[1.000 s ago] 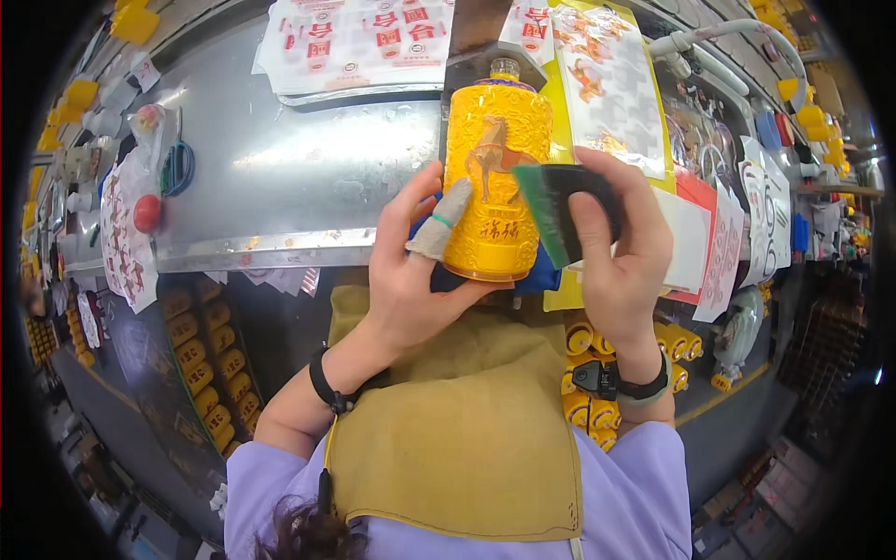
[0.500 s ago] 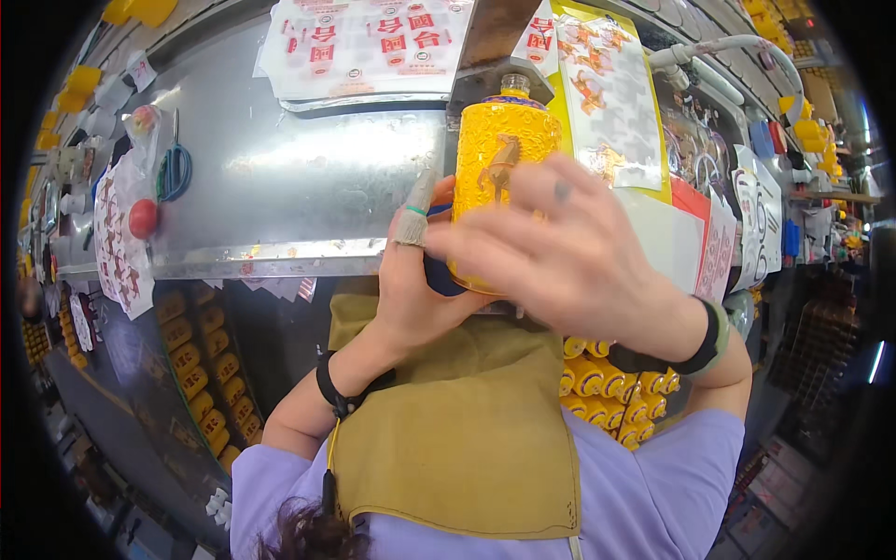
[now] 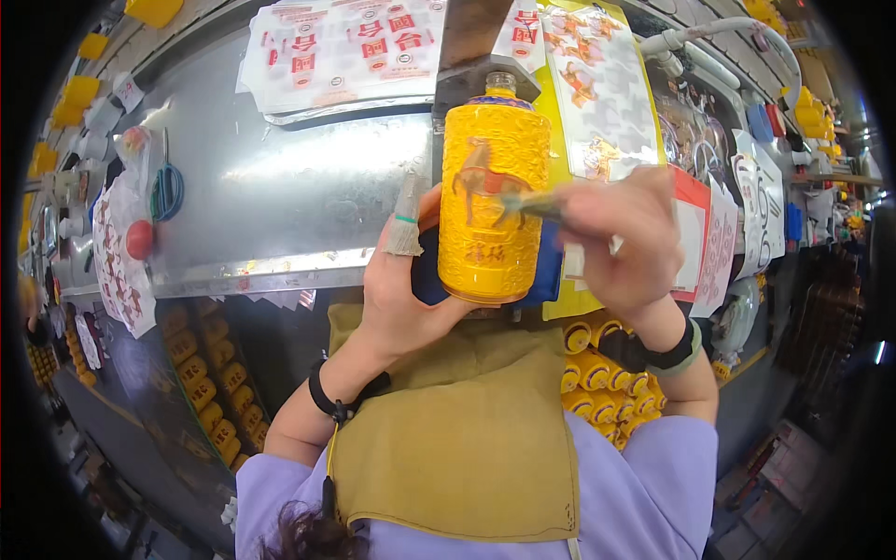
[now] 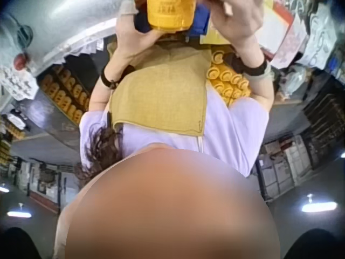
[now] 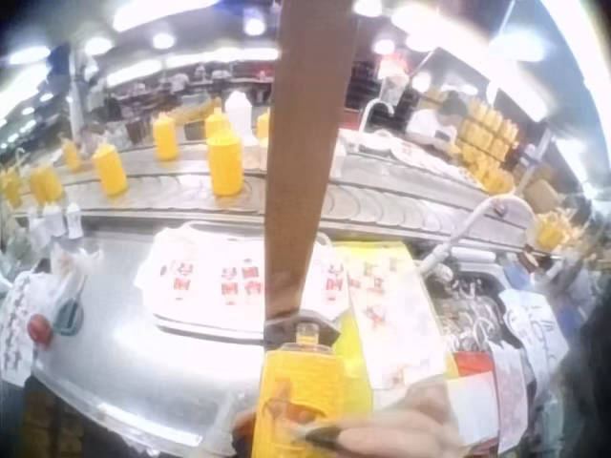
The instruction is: Applying gold decals or labels to yellow ceramic jars using a squeegee and sponge.
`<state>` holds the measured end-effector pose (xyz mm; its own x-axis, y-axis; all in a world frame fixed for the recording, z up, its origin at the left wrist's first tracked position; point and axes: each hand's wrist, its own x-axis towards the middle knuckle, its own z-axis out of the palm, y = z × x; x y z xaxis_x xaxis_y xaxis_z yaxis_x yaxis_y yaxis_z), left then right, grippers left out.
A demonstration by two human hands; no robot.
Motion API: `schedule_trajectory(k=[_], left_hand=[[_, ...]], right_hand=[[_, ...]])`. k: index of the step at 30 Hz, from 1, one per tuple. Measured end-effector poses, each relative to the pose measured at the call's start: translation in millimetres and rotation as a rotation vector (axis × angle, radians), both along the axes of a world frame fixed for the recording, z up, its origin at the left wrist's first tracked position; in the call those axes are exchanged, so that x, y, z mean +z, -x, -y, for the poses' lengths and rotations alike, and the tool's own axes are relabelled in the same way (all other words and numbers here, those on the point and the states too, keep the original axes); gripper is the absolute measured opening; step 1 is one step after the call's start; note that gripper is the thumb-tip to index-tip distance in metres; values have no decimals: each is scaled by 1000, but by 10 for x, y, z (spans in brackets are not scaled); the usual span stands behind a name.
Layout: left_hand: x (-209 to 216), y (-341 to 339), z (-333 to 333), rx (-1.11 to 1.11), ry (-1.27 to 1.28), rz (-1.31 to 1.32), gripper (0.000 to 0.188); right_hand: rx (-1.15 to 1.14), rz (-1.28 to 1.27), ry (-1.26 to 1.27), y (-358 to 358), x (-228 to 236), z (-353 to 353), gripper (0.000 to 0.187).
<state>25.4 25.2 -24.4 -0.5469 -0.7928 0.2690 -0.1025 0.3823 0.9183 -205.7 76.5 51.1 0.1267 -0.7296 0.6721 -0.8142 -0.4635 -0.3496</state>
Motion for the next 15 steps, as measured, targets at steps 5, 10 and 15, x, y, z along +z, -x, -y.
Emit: schedule_trajectory(k=[5, 10, 15], left_hand=[[5, 23, 44, -42, 38, -22, 101], [174, 107, 34, -1, 140, 138, 104], [213, 124, 42, 60, 153, 170, 107]], right_hand=[[-12, -170, -17, -76, -153, -172, 24], [118, 7, 13, -156, -96, -266, 27], [-279, 397, -195, -267, -109, -99, 25]])
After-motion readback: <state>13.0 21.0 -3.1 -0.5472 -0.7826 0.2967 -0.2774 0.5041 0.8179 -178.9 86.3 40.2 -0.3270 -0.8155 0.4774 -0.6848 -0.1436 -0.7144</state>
